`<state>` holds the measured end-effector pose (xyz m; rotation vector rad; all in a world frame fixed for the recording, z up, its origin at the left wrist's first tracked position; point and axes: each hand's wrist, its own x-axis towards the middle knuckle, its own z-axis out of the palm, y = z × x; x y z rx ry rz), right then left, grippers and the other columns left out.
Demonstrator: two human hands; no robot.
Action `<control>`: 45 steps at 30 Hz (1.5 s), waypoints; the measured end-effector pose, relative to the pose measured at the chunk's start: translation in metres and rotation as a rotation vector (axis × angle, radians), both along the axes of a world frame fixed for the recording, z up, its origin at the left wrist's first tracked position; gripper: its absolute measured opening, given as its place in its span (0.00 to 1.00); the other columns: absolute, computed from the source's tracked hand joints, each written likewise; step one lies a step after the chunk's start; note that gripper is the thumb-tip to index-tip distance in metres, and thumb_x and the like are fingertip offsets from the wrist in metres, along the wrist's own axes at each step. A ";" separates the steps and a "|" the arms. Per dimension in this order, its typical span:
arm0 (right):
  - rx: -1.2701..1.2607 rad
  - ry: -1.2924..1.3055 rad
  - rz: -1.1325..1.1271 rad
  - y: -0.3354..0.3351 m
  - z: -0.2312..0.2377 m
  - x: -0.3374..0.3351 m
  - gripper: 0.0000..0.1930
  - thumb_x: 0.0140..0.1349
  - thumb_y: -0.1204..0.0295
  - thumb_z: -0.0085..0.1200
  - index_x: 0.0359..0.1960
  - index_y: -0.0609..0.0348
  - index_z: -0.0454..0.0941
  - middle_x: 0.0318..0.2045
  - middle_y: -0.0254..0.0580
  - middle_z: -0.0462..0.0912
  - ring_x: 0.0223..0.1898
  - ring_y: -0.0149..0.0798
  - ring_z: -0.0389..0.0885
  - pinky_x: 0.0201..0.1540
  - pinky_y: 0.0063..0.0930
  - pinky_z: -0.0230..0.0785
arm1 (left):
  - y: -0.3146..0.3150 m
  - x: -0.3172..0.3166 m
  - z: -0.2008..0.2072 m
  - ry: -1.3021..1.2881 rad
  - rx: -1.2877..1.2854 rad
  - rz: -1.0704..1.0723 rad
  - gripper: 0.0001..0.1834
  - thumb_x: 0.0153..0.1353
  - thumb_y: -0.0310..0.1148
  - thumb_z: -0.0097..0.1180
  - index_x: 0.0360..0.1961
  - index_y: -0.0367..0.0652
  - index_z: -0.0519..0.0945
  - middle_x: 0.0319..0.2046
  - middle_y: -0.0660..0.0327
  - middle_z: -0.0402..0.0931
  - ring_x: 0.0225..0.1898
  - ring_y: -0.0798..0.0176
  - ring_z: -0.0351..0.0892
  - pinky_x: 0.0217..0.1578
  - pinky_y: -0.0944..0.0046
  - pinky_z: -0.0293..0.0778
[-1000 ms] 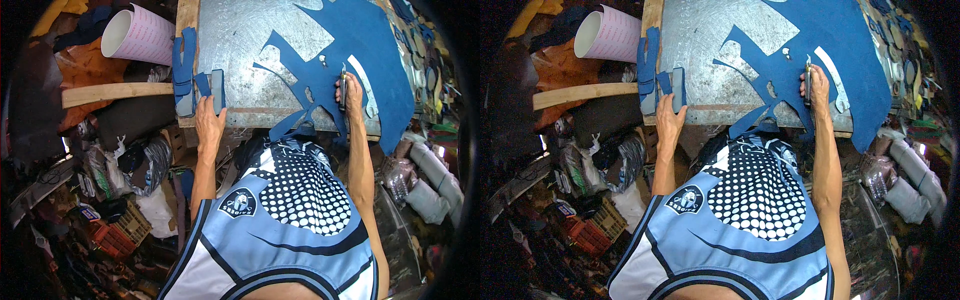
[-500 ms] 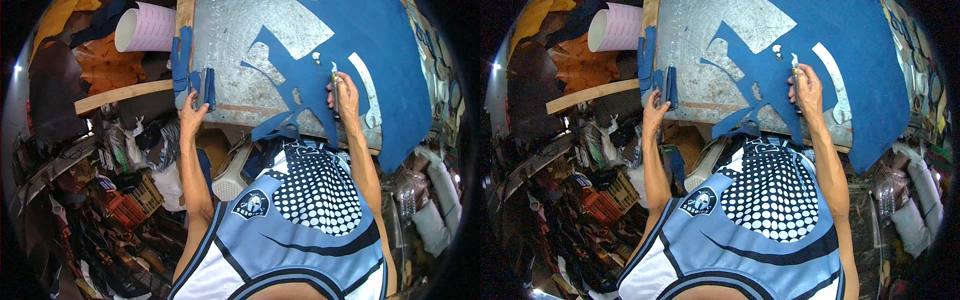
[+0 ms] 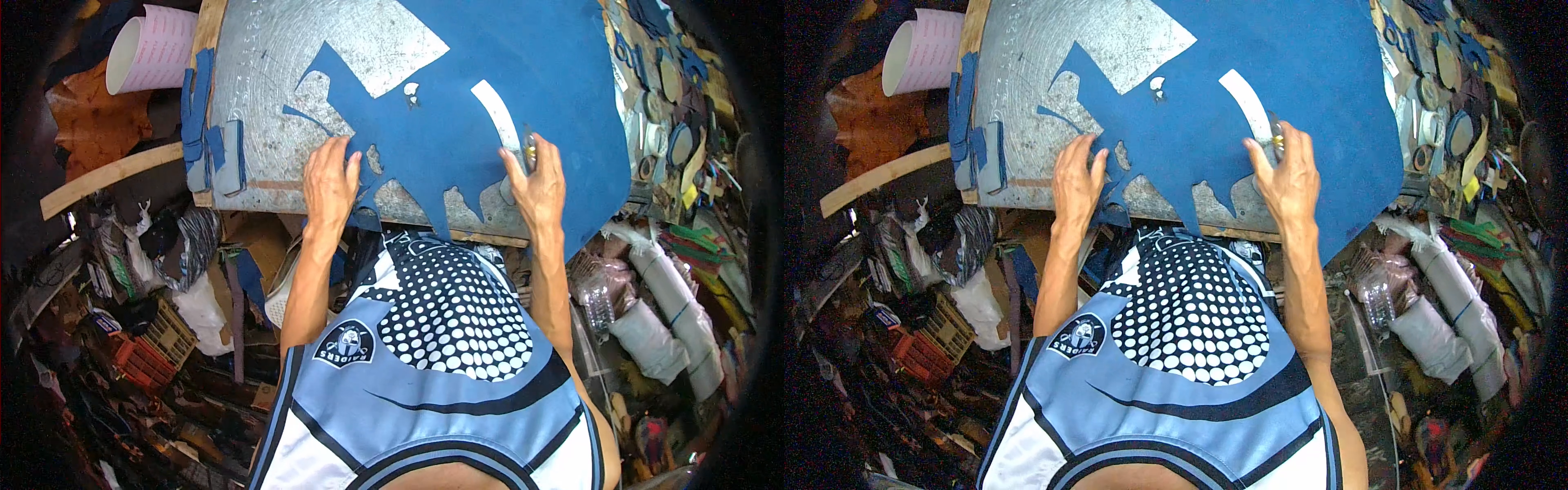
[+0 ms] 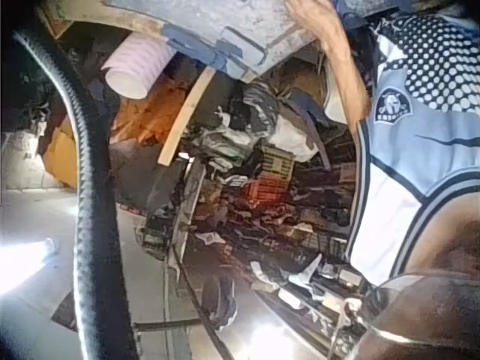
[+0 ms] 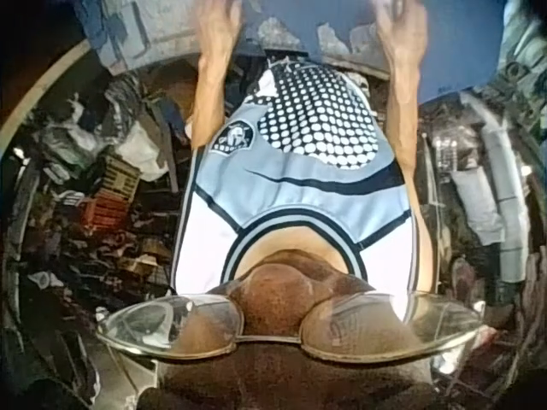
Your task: Cutting patterns out of blue leather or synthetic material using a utility knife and templates.
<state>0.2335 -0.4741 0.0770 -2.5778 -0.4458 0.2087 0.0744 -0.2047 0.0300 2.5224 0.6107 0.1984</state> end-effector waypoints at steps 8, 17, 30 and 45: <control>-0.322 -0.011 0.083 -0.042 -0.006 -0.032 0.30 0.59 0.60 0.66 0.60 0.59 0.71 0.46 0.52 0.75 0.41 0.57 0.82 0.39 0.48 0.77 | -0.008 0.015 0.000 0.078 -0.061 0.129 0.20 0.62 0.33 0.61 0.52 0.34 0.79 0.47 0.44 0.79 0.49 0.42 0.78 0.51 0.50 0.73; -0.344 0.121 0.040 -0.013 -0.005 -0.038 0.37 0.53 0.52 0.70 0.61 0.57 0.69 0.46 0.53 0.75 0.44 0.57 0.80 0.43 0.49 0.76 | 0.037 0.026 -0.011 0.096 -0.300 0.146 0.17 0.58 0.32 0.63 0.46 0.35 0.82 0.30 0.49 0.83 0.33 0.49 0.84 0.38 0.54 0.78; -0.235 0.032 0.078 0.006 -0.027 -0.026 0.30 0.56 0.60 0.68 0.56 0.64 0.72 0.43 0.55 0.77 0.48 0.59 0.77 0.50 0.48 0.71 | 0.070 0.046 -0.017 -0.005 -0.127 0.154 0.15 0.58 0.28 0.61 0.46 0.35 0.82 0.46 0.44 0.79 0.49 0.42 0.77 0.49 0.49 0.74; -0.207 0.239 -0.012 0.013 -0.011 -0.008 0.20 0.56 0.63 0.68 0.35 0.67 0.72 0.29 0.56 0.79 0.31 0.53 0.77 0.38 0.45 0.69 | 0.039 -0.072 0.016 0.039 -0.011 -0.173 0.30 0.62 0.49 0.60 0.61 0.47 0.74 0.72 0.44 0.53 0.73 0.35 0.48 0.70 0.35 0.49</control>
